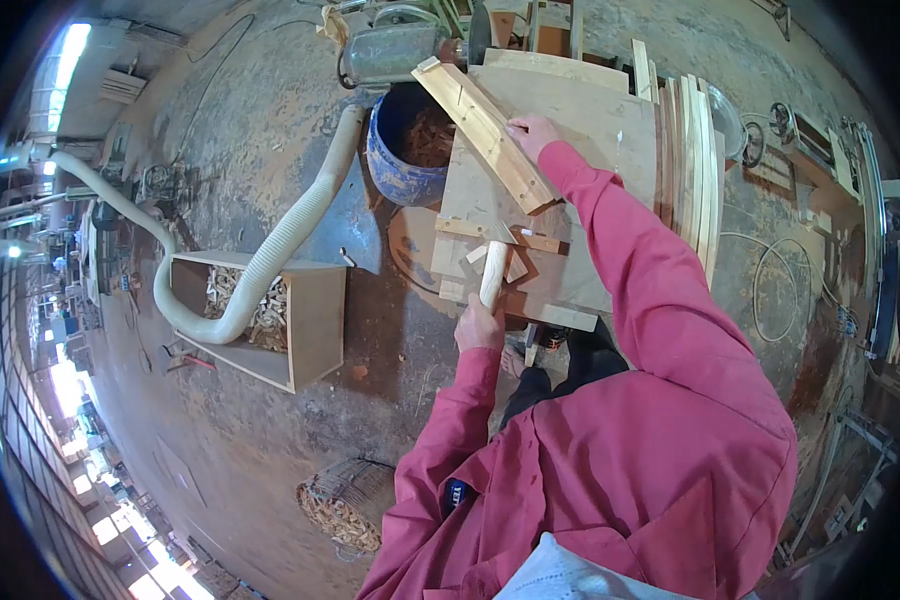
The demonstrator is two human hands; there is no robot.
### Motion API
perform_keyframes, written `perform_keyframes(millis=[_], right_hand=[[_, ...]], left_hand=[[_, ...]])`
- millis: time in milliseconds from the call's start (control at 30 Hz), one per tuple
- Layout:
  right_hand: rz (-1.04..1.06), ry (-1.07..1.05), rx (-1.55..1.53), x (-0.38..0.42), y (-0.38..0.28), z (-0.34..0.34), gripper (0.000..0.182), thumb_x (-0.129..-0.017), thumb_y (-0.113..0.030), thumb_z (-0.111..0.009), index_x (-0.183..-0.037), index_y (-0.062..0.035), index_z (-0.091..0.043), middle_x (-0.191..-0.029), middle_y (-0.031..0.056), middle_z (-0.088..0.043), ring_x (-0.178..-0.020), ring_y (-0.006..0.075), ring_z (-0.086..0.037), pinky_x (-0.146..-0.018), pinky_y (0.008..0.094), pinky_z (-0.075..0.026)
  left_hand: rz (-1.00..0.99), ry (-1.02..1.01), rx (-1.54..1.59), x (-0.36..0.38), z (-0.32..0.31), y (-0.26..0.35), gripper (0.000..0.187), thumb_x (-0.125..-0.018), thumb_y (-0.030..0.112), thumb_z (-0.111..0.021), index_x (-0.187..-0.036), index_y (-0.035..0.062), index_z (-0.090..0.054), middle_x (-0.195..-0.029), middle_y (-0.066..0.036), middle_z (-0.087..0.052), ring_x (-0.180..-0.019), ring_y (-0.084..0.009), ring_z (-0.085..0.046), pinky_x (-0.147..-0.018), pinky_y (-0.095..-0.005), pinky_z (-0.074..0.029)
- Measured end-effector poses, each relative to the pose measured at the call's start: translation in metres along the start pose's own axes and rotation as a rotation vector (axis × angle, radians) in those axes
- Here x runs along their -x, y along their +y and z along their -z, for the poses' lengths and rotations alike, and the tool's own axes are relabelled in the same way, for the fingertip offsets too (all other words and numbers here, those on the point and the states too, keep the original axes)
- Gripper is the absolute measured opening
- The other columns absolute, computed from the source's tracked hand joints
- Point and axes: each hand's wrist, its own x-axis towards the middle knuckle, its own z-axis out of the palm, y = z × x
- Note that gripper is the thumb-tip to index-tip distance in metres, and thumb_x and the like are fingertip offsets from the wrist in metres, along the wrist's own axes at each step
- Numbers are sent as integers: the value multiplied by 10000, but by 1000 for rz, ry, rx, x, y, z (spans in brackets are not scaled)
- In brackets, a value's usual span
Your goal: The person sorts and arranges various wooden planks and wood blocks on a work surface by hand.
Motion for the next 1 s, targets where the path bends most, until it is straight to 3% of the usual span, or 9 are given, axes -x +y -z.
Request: perform_keyframes(millis=[233, 333, 433, 533, 600, 700, 800, 933, 1000], right_hand=[[71, 62, -23, -48, 18, 8, 323, -946, -333, -682, -1129, -86, -780, -1085, 176, -754, -1029, 351, -709, -926, 416, -541], [-4, 50, 4, -69, 23, 24, 335, -939, -353, -682, -1118, -89, -784, -1060, 181, -758, -1020, 350, -715, -918, 417, -545], [-4, 115, 101, -81, 23, 33, 300, -912, -319, -695, -1078, -88, -789, -1042, 194, -752, -987, 396, -707, -899, 459, -553], [-221, 204, 90, -55, 22, 41, 320, -896, -331, -712, -1089, -85, -783, -1103, 195, -739, -1043, 390, -690, -939, 460, -539], [12, 214, 83, -8, 4, 49, 340, -893, -333, -720, -1114, -80, -771, -1171, 195, -710, -1107, 387, -661, -972, 459, -520], [62, 201, 75, 29, 36, 29, 352, -918, -331, -692, -1141, -67, -758, -1200, 200, -678, -1130, 395, -634, -977, 464, -506], [56, 141, 126, 59, 15, 26, 326, -949, -321, -662, -1135, -71, -761, -1135, 211, -688, -1067, 409, -645, -940, 476, -513], [-1, 23, 185, 45, -7, 9, 304, -976, -307, -633, -1129, -78, -762, -1091, 217, -689, -1029, 422, -649, -919, 488, -512], [10, 11, 60, 27, -12, -6, 330, -1004, -308, -612, -1153, -53, -760, -1090, 222, -703, -1041, 406, -657, -935, 462, -507]], left_hand=[[-25, 58, 9, -38, -2, 31, 493, -959, 514, -656, -1006, 37, -540, -845, -283, -701, -817, -502, -690, -717, -607, -530], [-20, 65, 20, -54, -1, 46, 511, -950, 539, -662, -1015, 44, -552, -856, -290, -703, -837, -505, -691, -731, -604, -532], [7, 65, 55, -56, 3, 56, 505, -953, 540, -661, -1037, 52, -560, -880, -293, -710, -860, -507, -692, -739, -601, -533], [-20, 73, 39, -51, 5, 53, 494, -965, 514, -654, -1036, 35, -558, -888, -293, -713, -868, -503, -695, -739, -597, -535], [-48, 89, 53, -43, 6, 47, 491, -968, 506, -654, -1028, 29, -555, -881, -293, -712, -864, -500, -697, -738, -596, -536], [-33, 72, 41, -26, 7, 34, 496, -953, 490, -679, -1018, 9, -577, -909, -304, -712, -896, -500, -696, -783, -578, -542], [-9, 58, 17, -9, 3, 16, 504, -956, 506, -669, -1011, 13, -580, -908, -305, -711, -889, -499, -696, -780, -581, -542], [-14, 48, -18, 9, 1, -2, 491, -967, 503, -649, -1000, 28, -532, -849, -283, -708, -804, -486, -702, -702, -583, -548], [-34, 45, -18, 14, -2, -12, 491, -971, 510, -638, -1006, 34, -521, -829, -275, -706, -776, -479, -702, -674, -580, -548]])
